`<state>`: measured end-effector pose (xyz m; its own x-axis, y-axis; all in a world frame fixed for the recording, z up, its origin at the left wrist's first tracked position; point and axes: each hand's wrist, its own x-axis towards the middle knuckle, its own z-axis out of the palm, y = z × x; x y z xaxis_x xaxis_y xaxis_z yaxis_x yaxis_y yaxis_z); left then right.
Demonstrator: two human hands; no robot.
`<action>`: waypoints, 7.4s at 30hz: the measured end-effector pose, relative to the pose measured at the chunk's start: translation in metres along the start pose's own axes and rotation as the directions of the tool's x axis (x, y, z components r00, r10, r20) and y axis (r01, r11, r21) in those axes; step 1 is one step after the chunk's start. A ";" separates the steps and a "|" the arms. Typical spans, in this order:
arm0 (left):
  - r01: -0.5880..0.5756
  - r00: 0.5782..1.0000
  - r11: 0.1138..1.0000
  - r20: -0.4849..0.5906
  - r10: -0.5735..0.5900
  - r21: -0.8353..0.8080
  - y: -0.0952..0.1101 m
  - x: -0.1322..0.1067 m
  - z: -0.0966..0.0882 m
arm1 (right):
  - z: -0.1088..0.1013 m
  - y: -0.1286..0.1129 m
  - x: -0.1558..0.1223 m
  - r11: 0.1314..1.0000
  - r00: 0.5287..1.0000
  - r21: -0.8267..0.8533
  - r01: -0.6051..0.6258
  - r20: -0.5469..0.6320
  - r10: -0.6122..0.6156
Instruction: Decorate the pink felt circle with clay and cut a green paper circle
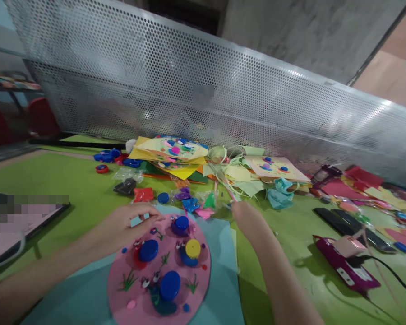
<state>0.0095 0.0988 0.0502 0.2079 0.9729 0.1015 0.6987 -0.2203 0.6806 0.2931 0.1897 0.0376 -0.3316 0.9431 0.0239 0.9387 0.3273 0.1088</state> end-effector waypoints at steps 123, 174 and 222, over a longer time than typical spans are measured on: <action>-0.095 0.914 0.931 -0.401 -0.059 -0.353 0.019 -0.017 -0.003 | -0.016 -0.063 -0.029 0.848 0.942 0.505 0.160 -0.335 0.022; -0.013 0.976 0.743 -0.171 -0.137 -0.670 0.013 -0.014 0.002 | -0.019 -0.073 -0.043 0.816 0.917 0.439 0.375 -0.303 -0.258; -0.193 0.939 0.972 -0.315 0.142 -0.137 0.019 -0.023 0.010 | -0.026 -0.081 -0.051 0.819 0.900 0.383 0.428 -0.256 -0.351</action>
<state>0.0250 0.0711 0.0532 0.0793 0.9039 0.4204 0.5450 -0.3924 0.7409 0.2314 0.1140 0.0539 -0.6526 0.7193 0.2382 0.6626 0.6942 -0.2810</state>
